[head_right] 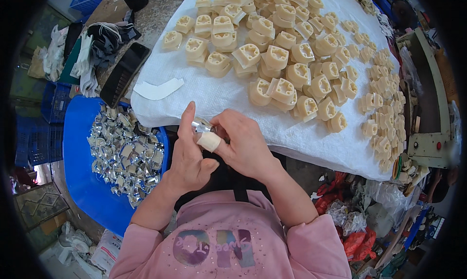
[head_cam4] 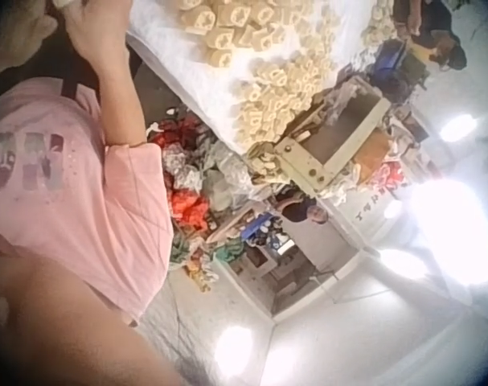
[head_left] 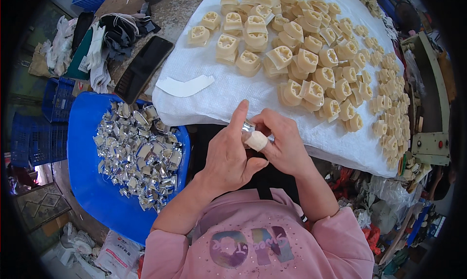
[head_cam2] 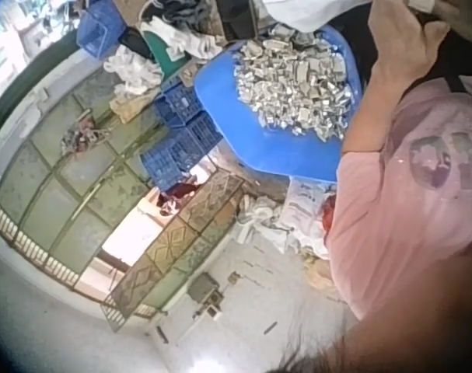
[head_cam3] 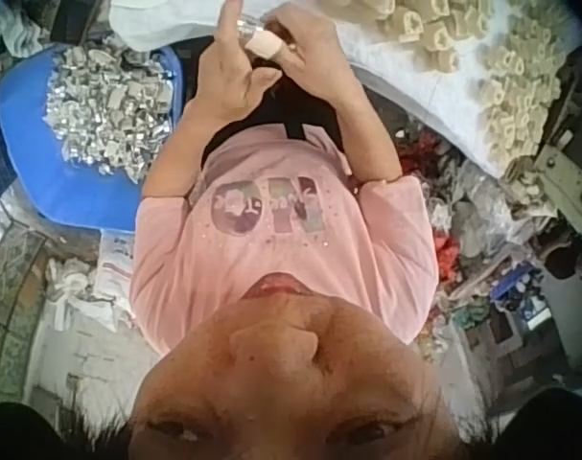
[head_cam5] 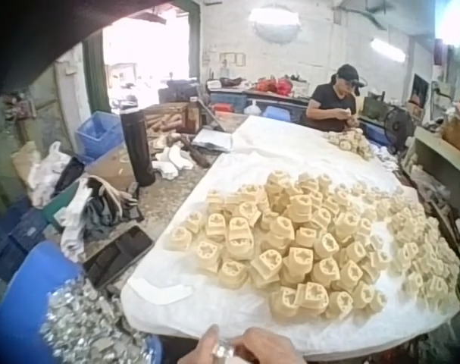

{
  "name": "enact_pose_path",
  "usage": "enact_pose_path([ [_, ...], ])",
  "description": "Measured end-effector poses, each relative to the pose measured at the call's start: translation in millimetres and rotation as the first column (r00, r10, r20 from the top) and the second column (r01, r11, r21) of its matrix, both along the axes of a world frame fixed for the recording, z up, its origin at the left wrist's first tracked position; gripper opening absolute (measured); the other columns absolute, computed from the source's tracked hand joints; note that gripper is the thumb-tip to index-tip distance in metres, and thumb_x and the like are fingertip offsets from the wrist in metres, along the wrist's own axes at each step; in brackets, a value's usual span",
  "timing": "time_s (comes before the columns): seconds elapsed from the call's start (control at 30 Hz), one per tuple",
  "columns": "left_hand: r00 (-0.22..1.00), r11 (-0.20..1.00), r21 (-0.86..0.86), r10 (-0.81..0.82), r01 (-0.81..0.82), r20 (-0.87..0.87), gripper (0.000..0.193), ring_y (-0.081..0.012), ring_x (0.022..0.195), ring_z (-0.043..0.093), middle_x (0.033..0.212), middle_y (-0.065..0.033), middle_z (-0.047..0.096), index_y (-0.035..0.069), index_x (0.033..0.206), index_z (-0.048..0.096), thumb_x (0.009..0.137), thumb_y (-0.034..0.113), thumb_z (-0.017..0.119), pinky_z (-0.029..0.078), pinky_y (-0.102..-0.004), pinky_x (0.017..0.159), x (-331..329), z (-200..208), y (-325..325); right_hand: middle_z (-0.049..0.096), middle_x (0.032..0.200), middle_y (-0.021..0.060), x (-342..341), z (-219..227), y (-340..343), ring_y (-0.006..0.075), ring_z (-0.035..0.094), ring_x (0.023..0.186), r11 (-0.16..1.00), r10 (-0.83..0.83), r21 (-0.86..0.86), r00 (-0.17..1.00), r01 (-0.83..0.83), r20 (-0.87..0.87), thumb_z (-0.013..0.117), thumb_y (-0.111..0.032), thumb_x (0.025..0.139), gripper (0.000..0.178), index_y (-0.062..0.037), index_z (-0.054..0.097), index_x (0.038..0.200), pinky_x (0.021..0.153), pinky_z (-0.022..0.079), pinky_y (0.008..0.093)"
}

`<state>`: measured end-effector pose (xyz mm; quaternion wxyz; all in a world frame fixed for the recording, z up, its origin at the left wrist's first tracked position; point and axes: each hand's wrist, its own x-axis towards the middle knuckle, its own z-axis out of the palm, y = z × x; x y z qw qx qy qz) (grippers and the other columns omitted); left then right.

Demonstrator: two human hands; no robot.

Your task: Manually fitting and assembling small white components into cream-colored molded shoe lasts or components.

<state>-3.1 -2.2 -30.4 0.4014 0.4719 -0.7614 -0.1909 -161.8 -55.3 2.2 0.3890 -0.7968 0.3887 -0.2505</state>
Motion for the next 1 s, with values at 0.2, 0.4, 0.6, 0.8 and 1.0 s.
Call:
enact_pose_path([
  [0.2, 0.925, 0.965, 0.259, 0.056, 0.046, -0.375, 0.063, -0.0311, 0.085, 0.061, 0.103, -0.0163, 0.056, -0.002, 0.128, 0.042, 0.078, 0.018, 0.074, 0.049, -0.0368, 0.078, 4.6, 5.8, 1.8, 0.057, 0.079, 0.0098, 2.5, -15.1, 4.9, 0.0214, 0.055, 0.068, 0.999, -0.005, 0.043, 0.909, -0.014, 0.417, 0.060, -0.021, 0.088, 0.023, 0.0004, 0.059, 0.096, 0.065, 0.045, 0.0297],
  [0.4, 0.916, 0.950, 0.312, 0.135, -0.011, -0.378, 0.052, -0.0145, 0.088, 0.059, 0.099, -0.0073, 0.055, 0.000, 0.115, 0.056, 0.067, -0.006, 0.075, 0.049, -0.0242, 0.071, 5.5, 24.9, 7.1, 0.057, 0.083, 0.0006, -6.0, -19.2, -6.5, 0.0081, 0.051, 0.073, 0.782, -0.178, 0.562, 0.768, -0.269, 0.615, 0.054, -0.023, 0.095, 0.022, -0.0018, 0.059, 0.093, 0.066, 0.043, 0.0246],
  [0.6, 0.984, 0.997, 0.047, 0.065, -0.058, -0.165, 0.054, -0.0176, 0.074, 0.057, 0.092, -0.0099, 0.058, 0.002, 0.113, 0.059, 0.063, -0.007, 0.076, 0.045, -0.0247, 0.059, 3.3, 35.9, 2.6, 0.057, 0.074, 0.0043, -6.2, -11.5, -4.7, 0.0110, 0.054, 0.069, 0.957, 0.034, 0.236, 0.877, -0.166, 0.479, 0.059, -0.012, 0.088, 0.011, -0.0021, 0.057, 0.084, 0.059, 0.044, 0.0275],
  [0.8, 0.982, 0.992, 0.004, 0.127, -0.128, -0.140, 0.051, -0.0173, 0.067, 0.057, 0.085, -0.0093, 0.058, 0.002, 0.103, 0.057, 0.058, 0.000, 0.080, 0.045, -0.0267, 0.054, 0.6, 25.8, -2.3, 0.062, 0.078, 0.0037, -1.7, -16.2, 3.4, 0.0113, 0.060, 0.076, 0.975, -0.106, 0.222, 0.907, 0.015, 0.407, 0.055, -0.009, 0.090, 0.009, -0.0014, 0.059, 0.090, 0.064, 0.046, 0.0283],
  [1.0, 0.980, 0.980, -0.131, 0.132, -0.151, -0.146, 0.047, -0.0206, 0.060, 0.058, 0.074, -0.0100, 0.056, 0.001, 0.094, 0.053, 0.056, 0.005, 0.082, 0.047, -0.0288, 0.054, -9.2, 22.4, -4.2, 0.064, 0.089, 0.0051, -8.5, -27.0, 7.4, 0.0112, 0.059, 0.085, 0.772, -0.193, 0.523, 0.651, -0.361, 0.734, 0.051, -0.010, 0.094, 0.016, -0.0002, 0.060, 0.104, 0.076, 0.047, 0.0265],
])
